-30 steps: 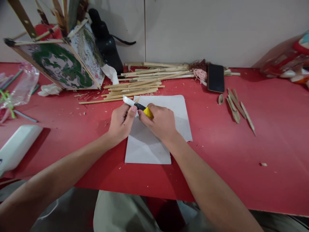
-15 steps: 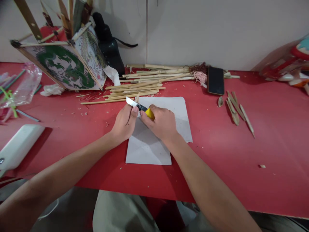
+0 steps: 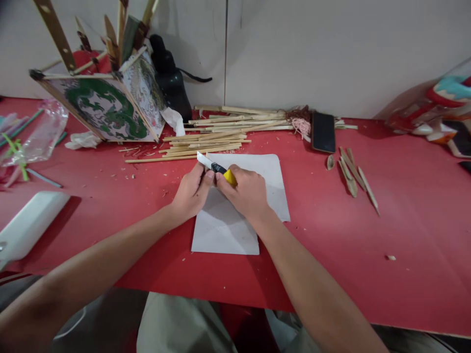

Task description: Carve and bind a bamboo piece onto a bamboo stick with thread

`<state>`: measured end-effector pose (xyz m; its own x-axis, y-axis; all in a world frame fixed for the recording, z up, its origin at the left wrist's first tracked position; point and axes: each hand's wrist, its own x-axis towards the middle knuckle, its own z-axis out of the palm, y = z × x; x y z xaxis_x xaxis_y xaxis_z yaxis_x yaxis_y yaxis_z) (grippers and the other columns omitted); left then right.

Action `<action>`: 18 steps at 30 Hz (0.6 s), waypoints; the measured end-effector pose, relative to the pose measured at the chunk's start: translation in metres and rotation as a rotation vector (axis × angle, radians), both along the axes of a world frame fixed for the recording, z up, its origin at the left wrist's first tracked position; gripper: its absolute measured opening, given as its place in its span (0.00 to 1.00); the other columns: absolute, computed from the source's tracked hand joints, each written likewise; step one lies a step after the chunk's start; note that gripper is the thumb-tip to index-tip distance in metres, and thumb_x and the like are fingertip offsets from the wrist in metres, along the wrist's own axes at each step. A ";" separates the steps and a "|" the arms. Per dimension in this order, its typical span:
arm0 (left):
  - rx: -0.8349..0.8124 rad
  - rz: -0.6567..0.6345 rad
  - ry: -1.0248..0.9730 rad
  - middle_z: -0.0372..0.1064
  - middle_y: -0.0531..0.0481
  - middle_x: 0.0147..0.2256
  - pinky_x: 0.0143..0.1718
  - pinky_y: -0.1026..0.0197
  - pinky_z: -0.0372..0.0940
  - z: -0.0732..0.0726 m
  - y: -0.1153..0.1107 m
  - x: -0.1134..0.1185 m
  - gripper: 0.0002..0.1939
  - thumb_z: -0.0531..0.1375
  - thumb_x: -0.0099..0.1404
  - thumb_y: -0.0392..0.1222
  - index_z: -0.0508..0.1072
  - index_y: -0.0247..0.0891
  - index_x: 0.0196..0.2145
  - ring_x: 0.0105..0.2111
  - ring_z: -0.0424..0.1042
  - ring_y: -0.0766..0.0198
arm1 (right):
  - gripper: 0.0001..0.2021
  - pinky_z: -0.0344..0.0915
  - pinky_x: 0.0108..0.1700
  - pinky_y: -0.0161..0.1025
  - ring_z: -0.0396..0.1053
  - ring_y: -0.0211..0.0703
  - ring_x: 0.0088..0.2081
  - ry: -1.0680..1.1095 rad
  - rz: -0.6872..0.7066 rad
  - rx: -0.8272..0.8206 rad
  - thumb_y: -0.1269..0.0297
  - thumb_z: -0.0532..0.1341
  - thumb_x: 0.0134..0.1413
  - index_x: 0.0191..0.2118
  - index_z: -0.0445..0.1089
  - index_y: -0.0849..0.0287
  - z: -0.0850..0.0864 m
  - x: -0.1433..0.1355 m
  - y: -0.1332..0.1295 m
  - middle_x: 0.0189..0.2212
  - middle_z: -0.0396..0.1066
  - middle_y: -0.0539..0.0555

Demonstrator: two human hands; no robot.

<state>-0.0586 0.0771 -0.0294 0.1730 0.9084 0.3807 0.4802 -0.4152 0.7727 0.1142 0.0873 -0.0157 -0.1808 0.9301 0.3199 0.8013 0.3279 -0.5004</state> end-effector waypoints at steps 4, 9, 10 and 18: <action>-0.033 0.000 -0.050 0.70 0.51 0.30 0.30 0.61 0.61 -0.001 -0.001 0.000 0.08 0.50 0.77 0.45 0.62 0.42 0.38 0.27 0.70 0.65 | 0.18 0.47 0.31 0.39 0.55 0.40 0.24 0.017 -0.003 -0.006 0.48 0.55 0.63 0.28 0.61 0.55 0.001 0.000 -0.001 0.19 0.58 0.48; -0.005 0.037 -0.062 0.71 0.52 0.30 0.29 0.62 0.60 -0.002 0.000 0.000 0.04 0.51 0.74 0.40 0.64 0.41 0.39 0.27 0.70 0.66 | 0.18 0.47 0.30 0.39 0.55 0.40 0.23 0.020 0.000 -0.008 0.47 0.55 0.62 0.29 0.63 0.55 -0.001 -0.001 -0.001 0.19 0.59 0.48; -0.008 0.043 -0.058 0.70 0.52 0.29 0.28 0.62 0.59 -0.002 0.000 0.000 0.04 0.51 0.74 0.39 0.64 0.41 0.39 0.25 0.69 0.67 | 0.18 0.47 0.30 0.39 0.55 0.39 0.23 0.024 0.000 -0.008 0.47 0.55 0.62 0.29 0.63 0.55 -0.001 0.000 -0.001 0.19 0.59 0.48; 0.001 0.087 0.002 0.69 0.54 0.28 0.27 0.63 0.55 0.003 0.000 -0.002 0.08 0.52 0.76 0.44 0.69 0.41 0.43 0.24 0.65 0.68 | 0.19 0.46 0.30 0.39 0.52 0.38 0.23 0.069 -0.010 0.005 0.46 0.54 0.65 0.29 0.58 0.54 -0.001 0.003 0.000 0.19 0.56 0.47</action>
